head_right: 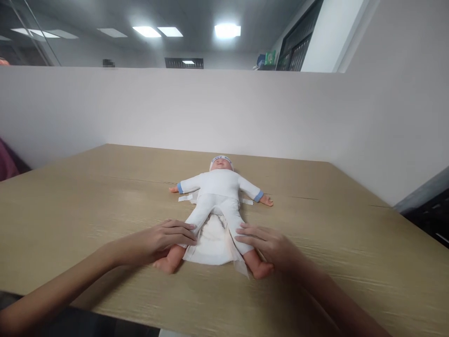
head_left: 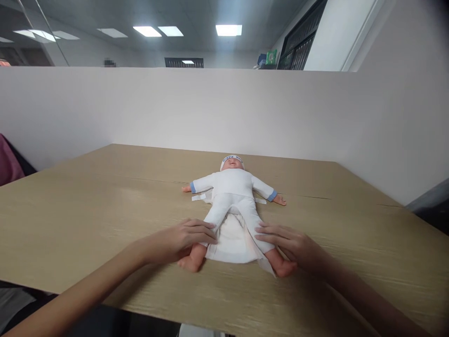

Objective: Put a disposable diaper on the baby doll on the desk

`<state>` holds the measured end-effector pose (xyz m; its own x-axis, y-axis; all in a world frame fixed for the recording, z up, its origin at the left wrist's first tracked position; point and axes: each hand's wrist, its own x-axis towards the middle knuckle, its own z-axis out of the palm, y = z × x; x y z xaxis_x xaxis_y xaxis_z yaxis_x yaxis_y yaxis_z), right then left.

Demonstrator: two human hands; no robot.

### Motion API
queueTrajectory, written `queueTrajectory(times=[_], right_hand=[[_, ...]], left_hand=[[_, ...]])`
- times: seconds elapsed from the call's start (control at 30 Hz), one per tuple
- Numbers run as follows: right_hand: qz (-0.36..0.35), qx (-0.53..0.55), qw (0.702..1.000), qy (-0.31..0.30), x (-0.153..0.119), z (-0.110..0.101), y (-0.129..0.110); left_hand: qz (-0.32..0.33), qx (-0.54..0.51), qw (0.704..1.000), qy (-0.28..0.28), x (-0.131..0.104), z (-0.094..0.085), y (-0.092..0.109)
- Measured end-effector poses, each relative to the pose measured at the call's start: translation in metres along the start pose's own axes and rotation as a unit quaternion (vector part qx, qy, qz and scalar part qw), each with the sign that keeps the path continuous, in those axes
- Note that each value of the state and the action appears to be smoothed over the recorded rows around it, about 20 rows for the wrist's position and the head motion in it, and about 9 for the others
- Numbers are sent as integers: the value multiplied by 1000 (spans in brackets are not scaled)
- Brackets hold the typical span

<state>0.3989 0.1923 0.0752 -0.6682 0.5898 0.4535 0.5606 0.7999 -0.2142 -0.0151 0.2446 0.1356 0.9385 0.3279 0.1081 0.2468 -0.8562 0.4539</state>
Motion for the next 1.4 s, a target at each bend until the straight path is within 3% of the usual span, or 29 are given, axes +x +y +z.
queueTrajectory(times=[0.17,0.3,0.43,0.53,0.77,0.97,1.13,1.4], right_hand=[[50,41,997,-35,8,-14,-3],[81,-22,996,-43,19,-16,-32],[105,-130,986,-21,26,4,-65],[129,-171,977,-8,28,23,-71],[168,-81,981,53,28,27,-46],[213,6,972,103,32,28,-35],[228,73,959,150,54,22,-21],[239,119,938,219,99,13,17]], left_hand=[[-8,-31,999,-1,3,-7,11],[-59,-38,998,-4,3,-6,21],[-106,-11,994,29,7,6,26],[-129,12,990,51,14,19,26],[-165,4,980,108,24,35,31],[-201,-38,953,222,33,25,27],[-207,-81,933,283,59,3,5],[-202,-110,914,334,105,-25,-47]])
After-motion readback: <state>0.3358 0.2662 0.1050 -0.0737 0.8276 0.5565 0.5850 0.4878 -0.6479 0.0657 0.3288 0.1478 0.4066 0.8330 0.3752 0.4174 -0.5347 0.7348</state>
